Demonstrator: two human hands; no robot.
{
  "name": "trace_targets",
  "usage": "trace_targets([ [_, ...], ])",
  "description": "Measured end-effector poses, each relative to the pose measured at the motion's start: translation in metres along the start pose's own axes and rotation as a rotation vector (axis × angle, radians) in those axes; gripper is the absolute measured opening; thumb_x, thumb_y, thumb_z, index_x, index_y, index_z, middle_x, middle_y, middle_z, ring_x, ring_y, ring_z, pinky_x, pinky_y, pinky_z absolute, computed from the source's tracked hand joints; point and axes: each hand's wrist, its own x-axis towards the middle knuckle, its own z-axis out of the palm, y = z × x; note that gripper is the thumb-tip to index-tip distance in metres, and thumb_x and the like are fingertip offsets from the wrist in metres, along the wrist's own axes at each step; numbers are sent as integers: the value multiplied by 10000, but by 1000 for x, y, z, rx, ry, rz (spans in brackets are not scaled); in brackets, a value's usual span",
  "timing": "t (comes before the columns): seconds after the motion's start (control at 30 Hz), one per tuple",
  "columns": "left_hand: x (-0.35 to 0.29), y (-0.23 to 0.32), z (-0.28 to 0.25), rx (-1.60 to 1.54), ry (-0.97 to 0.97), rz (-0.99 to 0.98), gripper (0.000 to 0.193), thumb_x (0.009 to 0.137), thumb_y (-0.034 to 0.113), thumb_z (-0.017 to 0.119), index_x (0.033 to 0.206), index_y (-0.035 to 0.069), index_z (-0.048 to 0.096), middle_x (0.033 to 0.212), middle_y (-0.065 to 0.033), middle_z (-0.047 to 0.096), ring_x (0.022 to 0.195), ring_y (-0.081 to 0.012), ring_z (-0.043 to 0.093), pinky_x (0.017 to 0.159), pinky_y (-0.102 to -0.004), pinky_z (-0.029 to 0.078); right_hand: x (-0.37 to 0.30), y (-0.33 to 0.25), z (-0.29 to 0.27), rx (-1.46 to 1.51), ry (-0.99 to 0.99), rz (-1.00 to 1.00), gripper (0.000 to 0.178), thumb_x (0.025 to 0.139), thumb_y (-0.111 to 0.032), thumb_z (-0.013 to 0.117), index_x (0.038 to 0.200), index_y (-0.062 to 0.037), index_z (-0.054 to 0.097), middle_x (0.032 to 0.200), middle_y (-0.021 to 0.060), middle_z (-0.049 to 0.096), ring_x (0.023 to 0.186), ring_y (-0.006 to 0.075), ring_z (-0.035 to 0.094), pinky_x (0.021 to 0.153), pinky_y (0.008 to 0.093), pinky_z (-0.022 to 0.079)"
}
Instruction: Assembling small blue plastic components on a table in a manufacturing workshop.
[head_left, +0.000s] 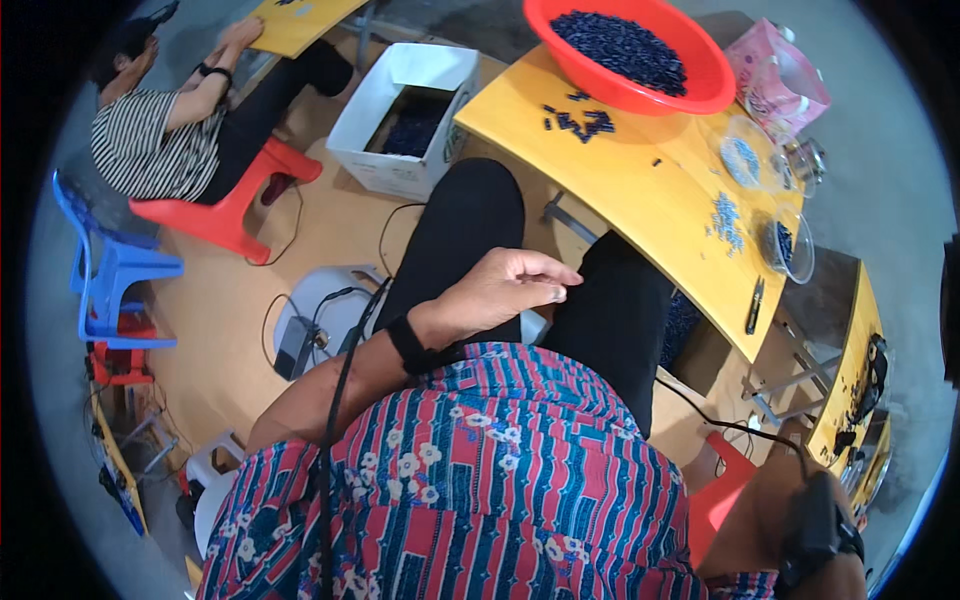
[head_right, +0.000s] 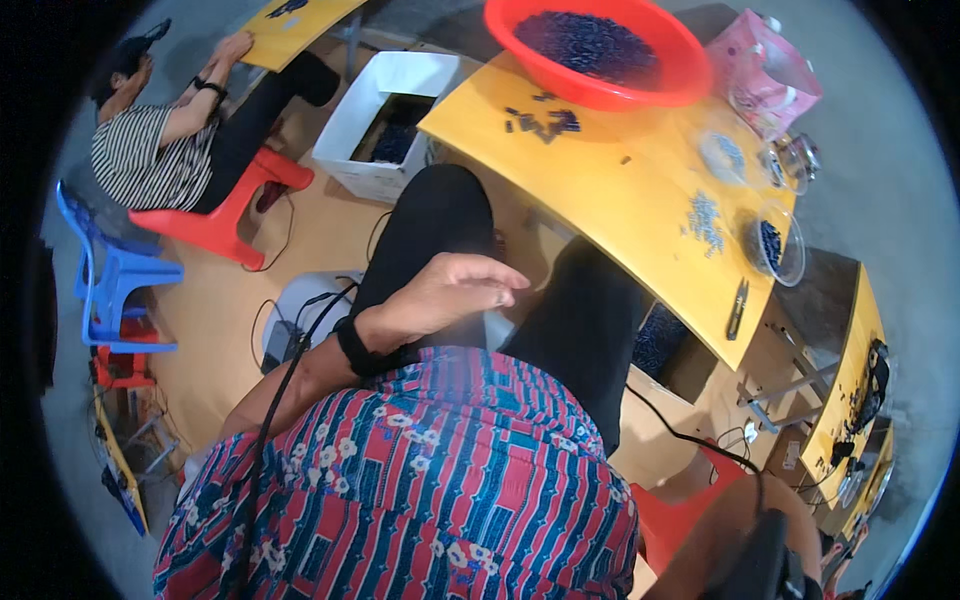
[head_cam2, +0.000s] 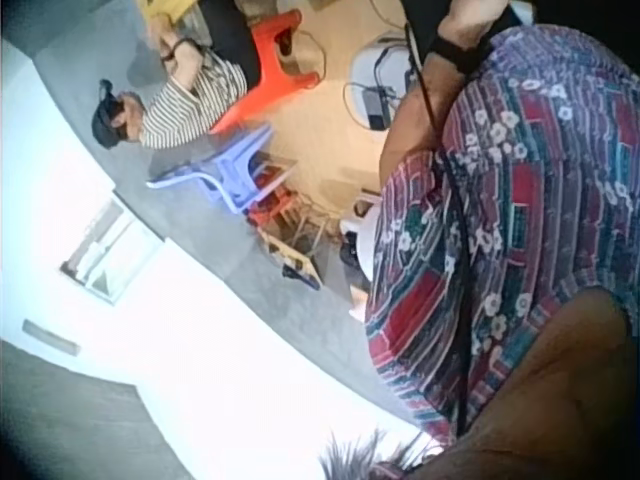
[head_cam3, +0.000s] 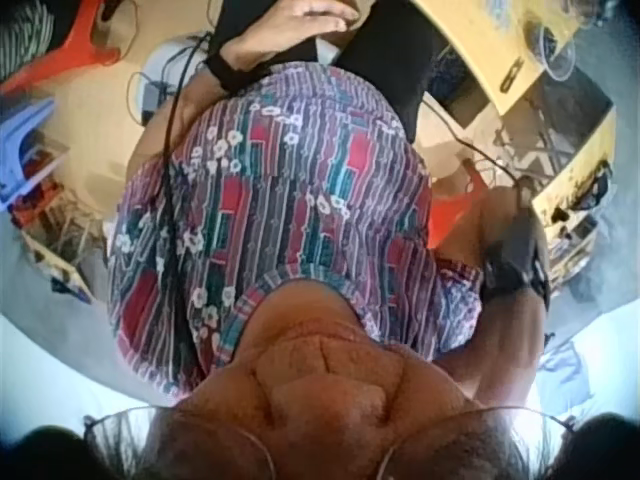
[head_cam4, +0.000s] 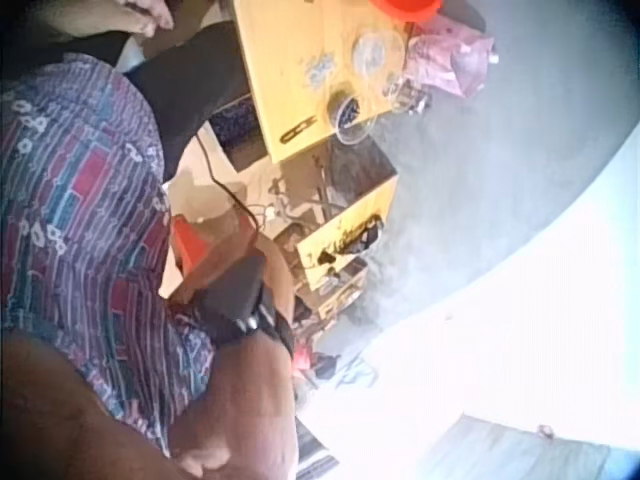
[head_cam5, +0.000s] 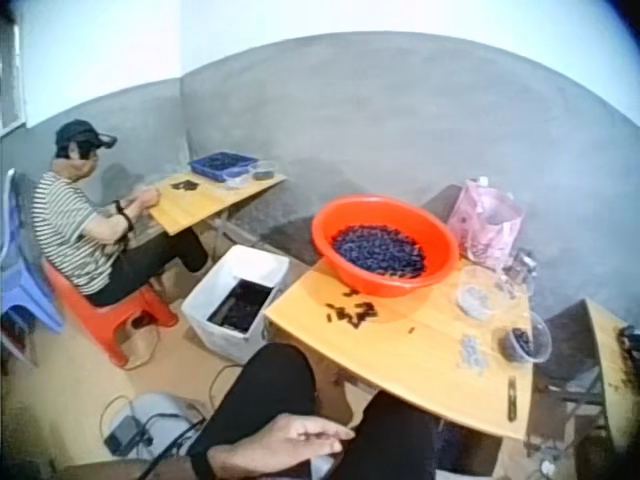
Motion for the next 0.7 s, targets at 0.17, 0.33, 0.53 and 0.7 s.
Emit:
trace_targets([
  [0.17,-2,-2,-4,15,15,18,281,890,98,614,1142,-19,657,1080,-90,685,986,-133,631,883,-268,487,-8,0,13,6,-54,-7,171,889,-106,507,902,-22,655,888,112,672,745,245,654,700,337,516],
  [0.33,0,-4,-3,5,32,19,271,892,96,613,1134,-14,663,1075,-85,689,988,-127,632,884,-262,487,-10,0,24,-10,-99,-31,165,885,-102,514,907,-17,654,900,110,671,764,246,651,716,342,513],
  [0.53,1,-7,-3,29,20,17,268,889,93,612,1129,-12,666,1066,-80,693,988,-124,633,880,-264,487,-11,-3,22,-79,-161,-53,159,881,-97,522,913,-11,652,915,108,669,787,248,648,735,348,509],
  [0.7,0,-5,-2,5,46,-20,268,881,73,610,1129,-11,667,1070,-82,688,976,-122,633,876,-263,489,-9,-3,15,-157,-214,-75,155,877,-93,529,918,-5,650,927,106,668,806,249,645,751,352,505],
])
